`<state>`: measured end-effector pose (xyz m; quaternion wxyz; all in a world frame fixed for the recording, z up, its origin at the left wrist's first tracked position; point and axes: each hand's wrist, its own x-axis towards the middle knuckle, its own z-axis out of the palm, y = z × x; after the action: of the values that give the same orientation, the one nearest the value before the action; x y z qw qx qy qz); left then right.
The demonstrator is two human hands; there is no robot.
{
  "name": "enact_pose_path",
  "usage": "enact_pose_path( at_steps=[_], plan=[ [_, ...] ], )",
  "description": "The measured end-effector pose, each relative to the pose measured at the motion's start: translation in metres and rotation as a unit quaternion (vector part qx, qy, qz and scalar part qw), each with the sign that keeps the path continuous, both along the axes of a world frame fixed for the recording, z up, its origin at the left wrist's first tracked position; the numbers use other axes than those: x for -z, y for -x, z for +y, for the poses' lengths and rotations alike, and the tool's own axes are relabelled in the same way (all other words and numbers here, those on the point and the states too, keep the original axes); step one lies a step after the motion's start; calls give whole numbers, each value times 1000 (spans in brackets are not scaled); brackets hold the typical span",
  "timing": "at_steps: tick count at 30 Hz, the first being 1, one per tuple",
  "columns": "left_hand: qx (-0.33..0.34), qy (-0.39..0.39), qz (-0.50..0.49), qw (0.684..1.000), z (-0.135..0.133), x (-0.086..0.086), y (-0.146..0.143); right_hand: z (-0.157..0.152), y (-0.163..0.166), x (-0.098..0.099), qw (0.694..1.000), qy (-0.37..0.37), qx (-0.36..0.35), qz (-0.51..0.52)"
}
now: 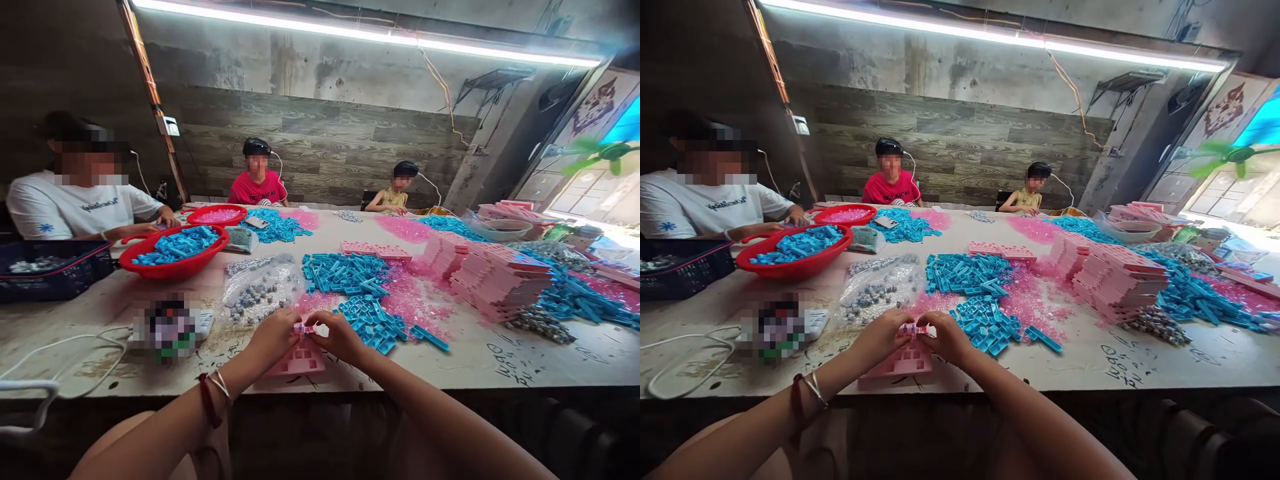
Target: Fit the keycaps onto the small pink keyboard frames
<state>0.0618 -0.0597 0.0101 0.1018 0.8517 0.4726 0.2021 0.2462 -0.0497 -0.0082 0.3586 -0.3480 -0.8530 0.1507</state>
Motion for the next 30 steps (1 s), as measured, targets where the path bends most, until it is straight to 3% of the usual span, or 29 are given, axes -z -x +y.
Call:
enact_pose_path(
  at_steps=[12,21,25,30],
  plan=[
    [-6,13,12,1000,-5,-11,-2,0,1,-1,998,13,-55,16],
    [25,-10,-22,999,0,1,-5,5,0,6,997,21,-60,35],
    [27,15,-14,999,6,3,-8,5,0,6,998,4,-55,33],
    [84,39,6,996,19,5,-7,6,0,4,998,-4,-59,19]
  ],
)
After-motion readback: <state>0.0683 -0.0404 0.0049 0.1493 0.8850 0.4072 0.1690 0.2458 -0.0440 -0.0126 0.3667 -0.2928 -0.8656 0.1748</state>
